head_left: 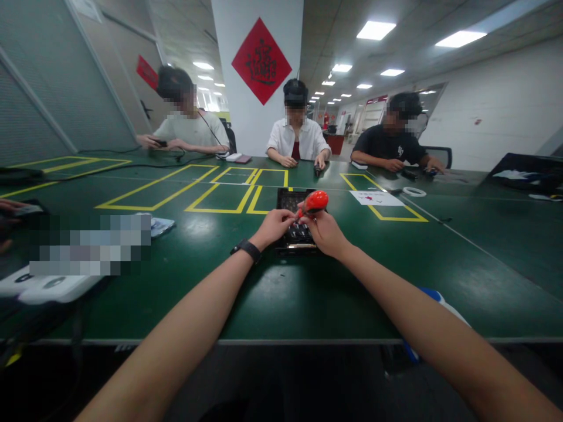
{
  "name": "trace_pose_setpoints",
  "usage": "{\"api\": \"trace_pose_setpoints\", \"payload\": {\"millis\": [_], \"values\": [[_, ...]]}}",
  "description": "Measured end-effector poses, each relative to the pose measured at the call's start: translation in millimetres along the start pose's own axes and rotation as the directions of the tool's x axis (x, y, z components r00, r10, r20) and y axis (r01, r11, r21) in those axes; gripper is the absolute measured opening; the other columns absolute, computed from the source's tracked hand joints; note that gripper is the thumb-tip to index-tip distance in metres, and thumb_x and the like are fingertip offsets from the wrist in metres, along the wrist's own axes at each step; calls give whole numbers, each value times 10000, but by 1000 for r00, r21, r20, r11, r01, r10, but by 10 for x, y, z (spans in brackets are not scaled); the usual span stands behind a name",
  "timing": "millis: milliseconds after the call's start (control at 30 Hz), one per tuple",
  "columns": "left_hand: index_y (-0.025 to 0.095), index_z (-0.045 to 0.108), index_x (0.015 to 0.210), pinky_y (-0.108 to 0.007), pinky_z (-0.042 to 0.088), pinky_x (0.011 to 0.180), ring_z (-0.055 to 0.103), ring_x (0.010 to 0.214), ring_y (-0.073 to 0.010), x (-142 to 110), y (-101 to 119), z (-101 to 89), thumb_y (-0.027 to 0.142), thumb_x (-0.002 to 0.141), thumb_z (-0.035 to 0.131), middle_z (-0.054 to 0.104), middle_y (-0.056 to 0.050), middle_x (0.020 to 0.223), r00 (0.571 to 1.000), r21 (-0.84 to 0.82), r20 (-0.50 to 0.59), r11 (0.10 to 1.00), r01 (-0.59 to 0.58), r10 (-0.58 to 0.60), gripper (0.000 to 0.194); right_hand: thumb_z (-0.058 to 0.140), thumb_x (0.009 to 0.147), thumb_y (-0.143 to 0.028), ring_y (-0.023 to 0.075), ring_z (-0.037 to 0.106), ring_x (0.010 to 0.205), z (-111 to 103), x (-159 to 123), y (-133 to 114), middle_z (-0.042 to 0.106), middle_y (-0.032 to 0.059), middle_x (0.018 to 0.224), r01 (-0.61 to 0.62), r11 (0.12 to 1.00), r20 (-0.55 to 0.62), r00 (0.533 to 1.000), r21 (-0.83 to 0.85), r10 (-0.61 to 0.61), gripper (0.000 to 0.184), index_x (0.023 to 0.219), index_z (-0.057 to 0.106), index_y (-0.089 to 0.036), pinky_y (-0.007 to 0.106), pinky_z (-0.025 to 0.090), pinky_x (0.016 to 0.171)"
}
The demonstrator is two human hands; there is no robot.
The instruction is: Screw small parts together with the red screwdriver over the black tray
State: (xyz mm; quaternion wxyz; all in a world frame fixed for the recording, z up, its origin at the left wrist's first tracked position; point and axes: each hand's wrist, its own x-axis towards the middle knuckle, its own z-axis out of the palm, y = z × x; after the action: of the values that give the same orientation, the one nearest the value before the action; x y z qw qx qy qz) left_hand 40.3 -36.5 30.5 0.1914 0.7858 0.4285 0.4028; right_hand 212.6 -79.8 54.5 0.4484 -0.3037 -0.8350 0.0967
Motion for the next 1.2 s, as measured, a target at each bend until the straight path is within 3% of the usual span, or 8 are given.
{"api": "trace_pose_setpoints", "payload": {"millis": [233, 433, 667, 1200], "values": [[118, 637, 713, -210, 324, 535, 480, 555, -98, -8, 12, -5, 393, 807, 475, 593, -8, 619, 1000, -38, -16, 999, -11, 11, 332, 356, 906, -353, 179, 601, 789, 43, -26, -21, 618, 54, 865, -5, 998, 1, 1000, 64, 5, 307, 1140, 446, -177, 340, 443, 787], [136, 590, 843, -222, 384, 620, 535, 630, -115, -24, 37, -19, 309, 838, 426, 629, -16, 705, 1000, -95, -14, 995, 8, -9, 238, 359, 908, -341, 158, 592, 788, 70, -31, 17, 597, 34, 819, -26, 979, -55, 998, 201, 38, 304, 1161, 420, -183, 343, 445, 812], [145, 583, 825, -238, 384, 633, 527, 636, -120, -16, 13, -12, 277, 852, 382, 594, -1, 683, 1000, -60, -14, 998, -12, 11, 241, 363, 903, -374, 124, 583, 732, 114, -9, 4, 599, 35, 910, -33, 931, -142, 986, 364, 90, 282, 1135, 399, -218, 310, 478, 756], [144, 587, 948, -209, 349, 562, 448, 595, -94, 20, -77, 8, 217, 777, 484, 544, 11, 695, 1000, -155, -1, 988, -11, 11, 213, 362, 898, -403, 89, 583, 638, 113, 32, 58, 602, 27, 900, -73, 859, -255, 939, 506, 231, 273, 1103, 389, -225, 247, 478, 592]]}}
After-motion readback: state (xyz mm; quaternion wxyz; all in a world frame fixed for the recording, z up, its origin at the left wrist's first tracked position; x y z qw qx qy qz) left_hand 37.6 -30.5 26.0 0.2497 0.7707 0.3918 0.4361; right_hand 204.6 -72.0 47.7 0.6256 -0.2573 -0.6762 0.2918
